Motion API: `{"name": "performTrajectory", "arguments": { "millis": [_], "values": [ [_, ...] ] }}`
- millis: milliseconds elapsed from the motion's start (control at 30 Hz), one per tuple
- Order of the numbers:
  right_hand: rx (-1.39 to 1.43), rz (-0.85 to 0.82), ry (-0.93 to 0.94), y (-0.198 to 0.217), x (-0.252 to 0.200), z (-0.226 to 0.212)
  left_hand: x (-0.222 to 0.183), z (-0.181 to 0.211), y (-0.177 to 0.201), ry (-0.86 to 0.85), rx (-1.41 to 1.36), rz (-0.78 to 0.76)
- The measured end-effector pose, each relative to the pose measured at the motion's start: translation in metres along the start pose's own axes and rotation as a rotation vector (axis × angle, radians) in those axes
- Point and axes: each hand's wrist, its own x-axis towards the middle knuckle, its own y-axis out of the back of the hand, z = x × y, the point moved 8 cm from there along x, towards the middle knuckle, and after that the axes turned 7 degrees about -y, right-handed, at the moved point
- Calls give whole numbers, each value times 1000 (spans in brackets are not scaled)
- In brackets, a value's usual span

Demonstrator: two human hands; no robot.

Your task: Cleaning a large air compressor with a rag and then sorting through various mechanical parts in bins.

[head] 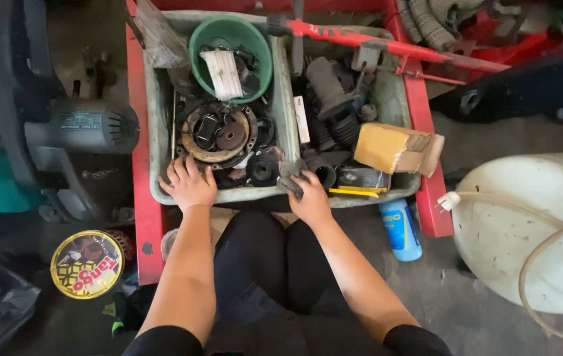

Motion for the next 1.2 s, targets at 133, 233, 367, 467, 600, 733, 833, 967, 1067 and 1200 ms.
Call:
{"name": "performTrajectory", "arguments": {
  "millis": [133,233,367,467,600,733,833,967,1067,1200],
  "values": [
    [26,110,8,-6,0,10,3,2,9,26,-43,-16],
    [-53,144,52,-28,8,30,5,3,11,31,-39,-13],
    [-193,176,21,-39,25,31,4,1,9,39,-56,-27],
    [-232,252,85,-49,49,38,3,1,7,14,-42,-14],
    [-233,208,49,-49,106,37,4,3,10,6,-48,-16],
    [-221,240,79,-51,176,31,5,5,12,4,-62,-18],
    [-258,270,108,-57,226,30,9,6,13,6,-58,-29],
    [-239,301,65,-53,270,20,9,10,22,-30,-58,18],
    [-186,246,-76,-56,299,32,10,8,17,-9,-62,11],
    [-173,236,-85,-52,294,32,9,6,17,-7,-87,15]
  ]
}}
